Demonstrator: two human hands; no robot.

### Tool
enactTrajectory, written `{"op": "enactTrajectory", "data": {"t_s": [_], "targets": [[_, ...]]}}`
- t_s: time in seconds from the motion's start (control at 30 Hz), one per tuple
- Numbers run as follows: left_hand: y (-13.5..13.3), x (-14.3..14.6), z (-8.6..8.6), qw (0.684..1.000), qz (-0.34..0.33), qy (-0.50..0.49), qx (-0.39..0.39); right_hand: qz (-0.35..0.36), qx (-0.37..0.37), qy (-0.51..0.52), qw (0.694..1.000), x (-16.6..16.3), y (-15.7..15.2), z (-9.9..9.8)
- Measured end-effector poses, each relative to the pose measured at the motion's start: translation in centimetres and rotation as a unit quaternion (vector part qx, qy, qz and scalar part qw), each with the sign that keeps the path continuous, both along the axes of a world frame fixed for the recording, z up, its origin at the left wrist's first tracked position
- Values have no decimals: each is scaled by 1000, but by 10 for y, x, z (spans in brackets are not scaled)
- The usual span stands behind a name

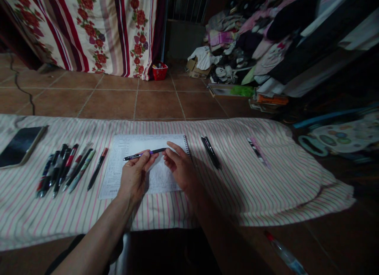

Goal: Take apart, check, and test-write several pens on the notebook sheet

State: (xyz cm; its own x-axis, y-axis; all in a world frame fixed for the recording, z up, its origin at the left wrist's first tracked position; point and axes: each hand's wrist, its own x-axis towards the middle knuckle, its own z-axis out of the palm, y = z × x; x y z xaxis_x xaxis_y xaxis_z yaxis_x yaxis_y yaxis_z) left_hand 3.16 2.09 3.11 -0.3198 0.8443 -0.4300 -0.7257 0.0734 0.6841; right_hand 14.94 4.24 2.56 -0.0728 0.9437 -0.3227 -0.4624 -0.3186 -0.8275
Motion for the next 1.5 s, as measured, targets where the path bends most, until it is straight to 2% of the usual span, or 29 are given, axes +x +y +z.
{"op": "enactTrajectory", "data": {"t_s": [0.27, 0.43, 0.77, 1.13, 1.37, 1.5], "targets": [[-2, -2, -2, 1000, -23, 19, -11, -7, -3, -74, 997, 1, 1, -5], [-2, -1, -4, 1000, -21, 20, -12, -12, 10, -85, 996, 2, 1, -4], [-3, -2, 1, 999, -21, 24, -21, 15, -38, -102, 994, 4, 1, 0], [-4, -3, -4, 998, -33, 45, -2, 25, 22, -127, 991, 5, 2, -6], [-2, -2, -5, 999, -25, 23, -4, 32, -29, -93, 995, 5, 1, -1], [-3, -2, -3, 999, -26, 26, -9, 53, -22, -142, 988, 6, 0, -4]]}}
